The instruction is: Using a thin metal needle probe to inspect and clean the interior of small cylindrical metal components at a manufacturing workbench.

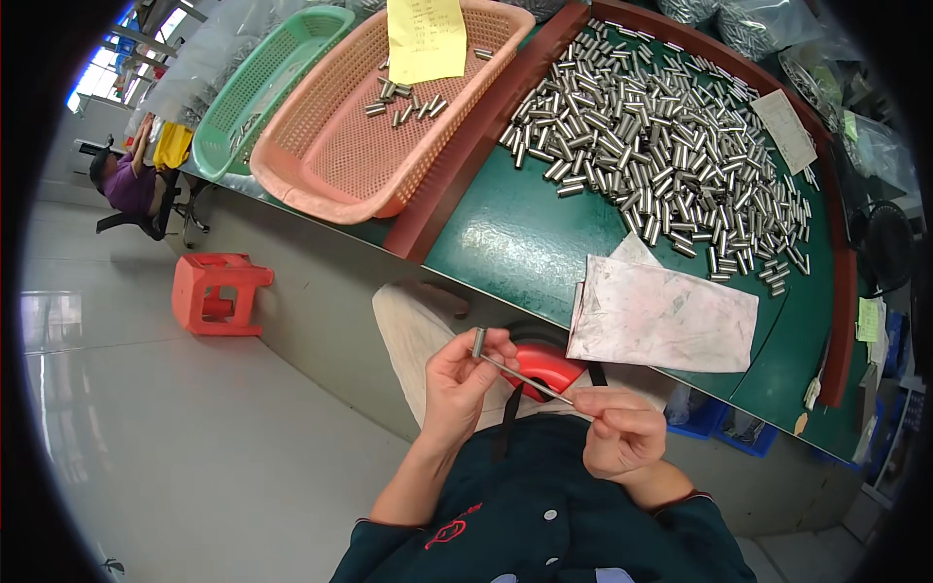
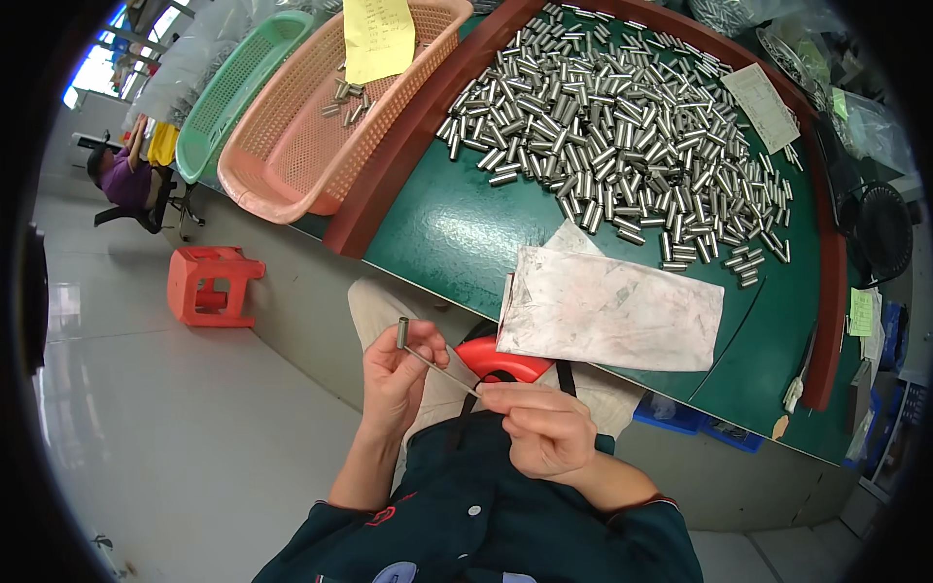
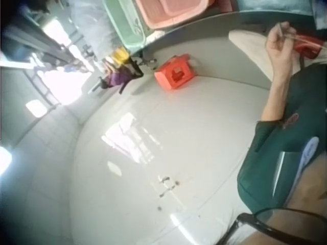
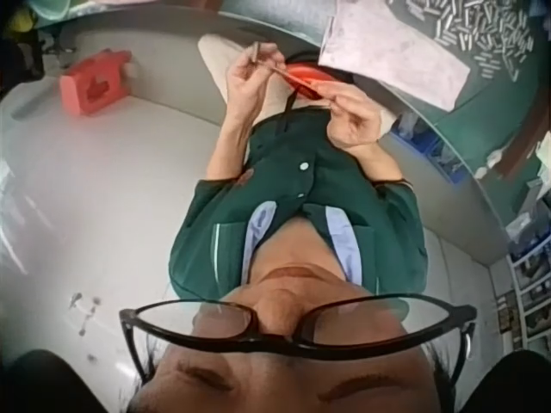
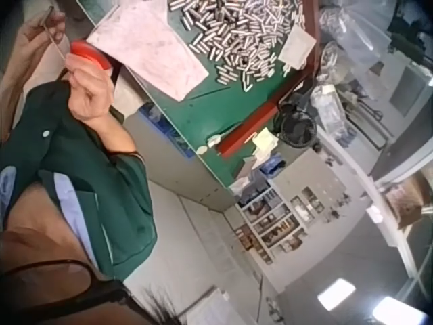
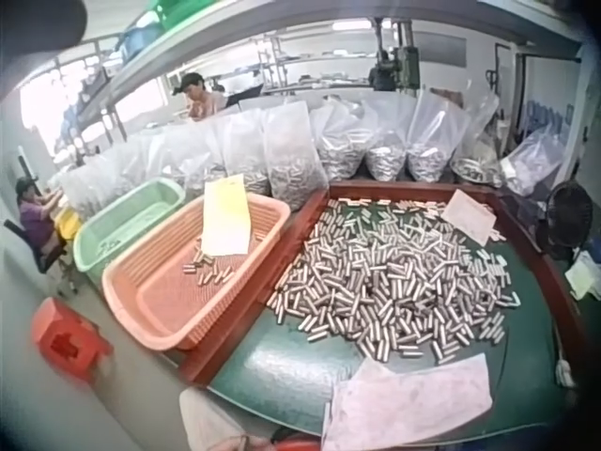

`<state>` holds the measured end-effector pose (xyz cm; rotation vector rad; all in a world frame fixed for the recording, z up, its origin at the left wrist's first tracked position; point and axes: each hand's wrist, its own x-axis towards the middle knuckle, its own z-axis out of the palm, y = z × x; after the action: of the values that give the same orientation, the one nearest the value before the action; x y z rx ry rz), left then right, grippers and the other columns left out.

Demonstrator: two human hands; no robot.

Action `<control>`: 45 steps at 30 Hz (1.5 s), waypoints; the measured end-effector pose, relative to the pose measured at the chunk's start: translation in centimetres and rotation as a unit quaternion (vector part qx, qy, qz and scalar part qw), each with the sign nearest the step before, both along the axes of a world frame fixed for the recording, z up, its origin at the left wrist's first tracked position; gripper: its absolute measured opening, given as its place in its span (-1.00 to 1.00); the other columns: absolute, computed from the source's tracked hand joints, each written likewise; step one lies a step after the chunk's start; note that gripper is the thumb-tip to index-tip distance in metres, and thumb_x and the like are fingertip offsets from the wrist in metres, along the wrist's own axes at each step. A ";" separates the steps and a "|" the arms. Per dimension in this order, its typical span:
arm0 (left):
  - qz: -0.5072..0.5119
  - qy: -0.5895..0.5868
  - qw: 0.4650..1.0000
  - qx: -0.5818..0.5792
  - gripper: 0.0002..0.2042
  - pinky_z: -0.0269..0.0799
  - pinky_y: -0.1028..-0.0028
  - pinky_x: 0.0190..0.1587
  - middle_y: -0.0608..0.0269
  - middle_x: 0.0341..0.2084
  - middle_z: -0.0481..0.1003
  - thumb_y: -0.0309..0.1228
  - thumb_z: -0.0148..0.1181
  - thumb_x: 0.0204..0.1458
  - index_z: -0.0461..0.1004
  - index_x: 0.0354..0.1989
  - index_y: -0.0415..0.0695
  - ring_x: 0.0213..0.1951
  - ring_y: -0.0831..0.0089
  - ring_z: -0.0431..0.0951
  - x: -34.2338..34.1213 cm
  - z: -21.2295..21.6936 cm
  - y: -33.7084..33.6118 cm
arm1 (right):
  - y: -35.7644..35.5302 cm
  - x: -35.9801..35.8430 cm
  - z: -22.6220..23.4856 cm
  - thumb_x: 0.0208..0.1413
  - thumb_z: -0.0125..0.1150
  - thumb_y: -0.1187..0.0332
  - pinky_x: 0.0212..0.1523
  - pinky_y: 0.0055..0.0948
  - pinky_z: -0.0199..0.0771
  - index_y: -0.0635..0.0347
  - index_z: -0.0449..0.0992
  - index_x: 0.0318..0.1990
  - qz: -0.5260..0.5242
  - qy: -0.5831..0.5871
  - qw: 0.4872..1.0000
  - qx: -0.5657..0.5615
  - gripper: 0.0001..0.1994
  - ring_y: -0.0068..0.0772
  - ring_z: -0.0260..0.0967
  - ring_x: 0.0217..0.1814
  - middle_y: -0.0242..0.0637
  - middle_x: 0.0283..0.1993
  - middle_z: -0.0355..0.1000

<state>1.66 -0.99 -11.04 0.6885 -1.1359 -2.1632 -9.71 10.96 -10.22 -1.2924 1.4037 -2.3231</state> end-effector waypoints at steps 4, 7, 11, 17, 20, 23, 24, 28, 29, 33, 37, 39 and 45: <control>0.062 0.010 0.995 -0.073 -0.66 0.33 0.51 -0.17 0.07 -0.23 0.35 -0.70 -0.06 -0.08 0.28 -0.07 -0.29 -0.24 0.43 0.41 -0.3 1.3 0.2 | -0.2 0.5 0.1 0.04 -0.05 0.60 -0.25 -0.26 0.48 0.33 0.19 -0.29 0.002 -0.127 0.992 -0.016 -0.90 -0.14 0.42 -0.33 0.07 -0.38 0.38; 0.037 0.049 0.982 -0.178 -0.69 0.35 0.50 -0.18 0.05 -0.22 0.35 -0.67 -0.04 -0.06 0.28 -0.08 -0.30 -0.27 0.41 0.43 0.3 0.2 -0.3 | -0.2 0.2 0.2 0.05 -0.05 0.58 -0.28 -0.29 0.48 0.32 0.19 -0.28 0.008 -0.188 0.982 -0.015 -0.90 -0.16 0.42 -0.35 0.06 -0.38 0.39; -0.019 0.019 0.981 -0.194 -0.75 0.38 0.48 -0.20 0.03 -0.26 0.37 -0.61 -0.01 -0.01 0.30 -0.11 -0.32 -0.34 0.38 0.46 1.1 -0.5 -0.7 | 0.0 -0.5 0.5 0.05 0.00 0.53 -0.29 -0.33 0.47 0.30 0.21 -0.31 0.019 -0.266 0.963 -0.027 -0.90 -0.20 0.42 -0.38 0.05 -0.38 0.39; -0.050 0.062 0.997 0.001 -0.83 0.36 0.52 -0.34 0.07 -0.43 0.40 -0.51 0.02 0.01 0.35 -0.23 -0.31 -0.43 0.41 0.44 0.2 0.2 0.1 | 0.1 -1.3 0.2 0.03 0.05 0.50 -0.30 -0.37 0.47 0.31 0.21 -0.33 -0.029 -0.166 0.985 -0.037 -0.86 -0.24 0.42 -0.38 0.03 -0.40 0.40; -0.047 0.057 0.995 0.072 -0.83 0.33 0.54 -0.43 0.11 -0.52 0.40 -0.45 0.05 0.01 0.36 -0.28 -0.29 -0.50 0.43 0.40 0.0 0.6 -0.1 | 0.3 -1.8 0.6 0.03 0.05 0.50 -0.30 -0.38 0.47 0.32 0.23 -0.34 -0.031 -0.094 0.995 -0.003 -0.87 -0.24 0.42 -0.37 0.02 -0.40 0.40; -0.039 0.059 0.994 0.082 -0.83 0.34 0.53 -0.39 0.11 -0.50 0.42 -0.48 0.05 0.00 0.36 -0.27 -0.30 -0.48 0.43 0.41 0.3 0.1 -0.5 | 0.4 -1.7 1.1 0.02 0.06 0.50 -0.30 -0.39 0.47 0.33 0.24 -0.36 -0.035 -0.109 0.992 0.055 -0.87 -0.24 0.42 -0.36 0.04 -0.39 0.40; -0.047 0.067 0.994 0.074 -0.83 0.37 0.51 -0.34 0.11 -0.46 0.44 -0.51 0.05 0.00 0.36 -0.24 -0.31 -0.44 0.43 0.44 0.4 -0.1 -0.6 | 0.5 -1.7 1.1 0.02 0.06 0.50 -0.30 -0.39 0.47 0.33 0.24 -0.36 -0.036 -0.108 0.992 0.055 -0.87 -0.24 0.42 -0.36 0.04 -0.39 0.40; -0.071 0.065 0.993 0.065 -0.83 0.36 0.52 -0.35 0.12 -0.46 0.44 -0.49 0.06 -0.01 0.37 -0.25 -0.31 -0.45 0.44 0.43 0.4 0.3 -0.9 | 0.7 -2.2 0.2 0.02 0.06 0.50 -0.30 -0.37 0.48 0.35 0.26 -0.33 -0.012 -0.109 0.994 0.031 -0.88 -0.21 0.44 -0.37 0.05 -0.39 0.41; -0.074 0.077 0.991 0.074 -0.83 0.36 0.52 -0.35 0.12 -0.47 0.44 -0.48 0.07 -0.01 0.37 -0.26 -0.30 -0.46 0.45 0.43 0.3 0.3 -0.8 | 0.8 -2.2 0.1 0.03 0.05 0.50 -0.29 -0.37 0.48 0.35 0.27 -0.32 0.006 -0.107 0.994 -0.002 -0.87 -0.20 0.44 -0.38 0.03 -0.40 0.41; -0.074 0.096 0.985 0.123 -0.82 0.35 0.53 -0.35 0.15 -0.48 0.42 -0.44 0.10 -0.03 0.37 -0.29 -0.27 -0.46 0.44 0.42 0.3 0.4 -1.0 | 0.5 -2.3 0.9 0.04 0.06 0.39 -0.32 -0.32 0.47 0.31 0.26 -0.35 -0.055 -0.011 0.997 0.048 -0.83 -0.18 0.43 -0.40 0.00 -0.43 0.41; -0.049 0.206 0.939 0.271 -0.85 0.35 0.55 -0.34 0.17 -0.44 0.41 -0.46 0.11 -0.04 0.36 -0.31 -0.22 -0.44 0.45 0.41 0.9 -0.5 -1.6 | 0.6 -1.7 1.6 0.07 0.04 0.30 -0.32 -0.28 0.46 0.26 0.20 -0.32 -0.052 -0.096 0.994 0.001 -0.78 -0.17 0.42 -0.43 -0.01 -0.43 0.41; -0.020 0.125 0.967 0.223 -0.87 0.36 0.55 -0.34 0.16 -0.44 0.42 -0.48 0.09 -0.04 0.36 -0.31 -0.21 -0.44 0.46 0.41 1.1 -0.4 -1.7 | 1.2 -2.7 2.1 0.08 0.01 0.35 -0.35 -0.27 0.47 0.25 0.19 -0.30 -0.037 0.005 0.999 0.032 -0.81 -0.18 0.42 -0.46 -0.02 -0.46 0.41; 0.060 -0.030 0.989 0.131 -0.91 0.37 0.57 -0.34 0.13 -0.43 0.45 -0.57 0.06 -0.05 0.37 -0.34 -0.24 -0.45 0.48 0.45 0.6 0.0 -0.7 | 0.5 -3.2 2.4 -0.23 0.07 0.67 -0.34 -0.32 0.49 0.38 0.32 -0.36 0.037 0.216 0.973 0.076 -0.80 -0.03 0.43 -0.27 -0.03 -0.31 0.43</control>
<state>2.23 -1.68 -11.01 0.9171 -0.8223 -2.2218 -12.87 11.50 -7.79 -1.8414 1.5786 -1.9135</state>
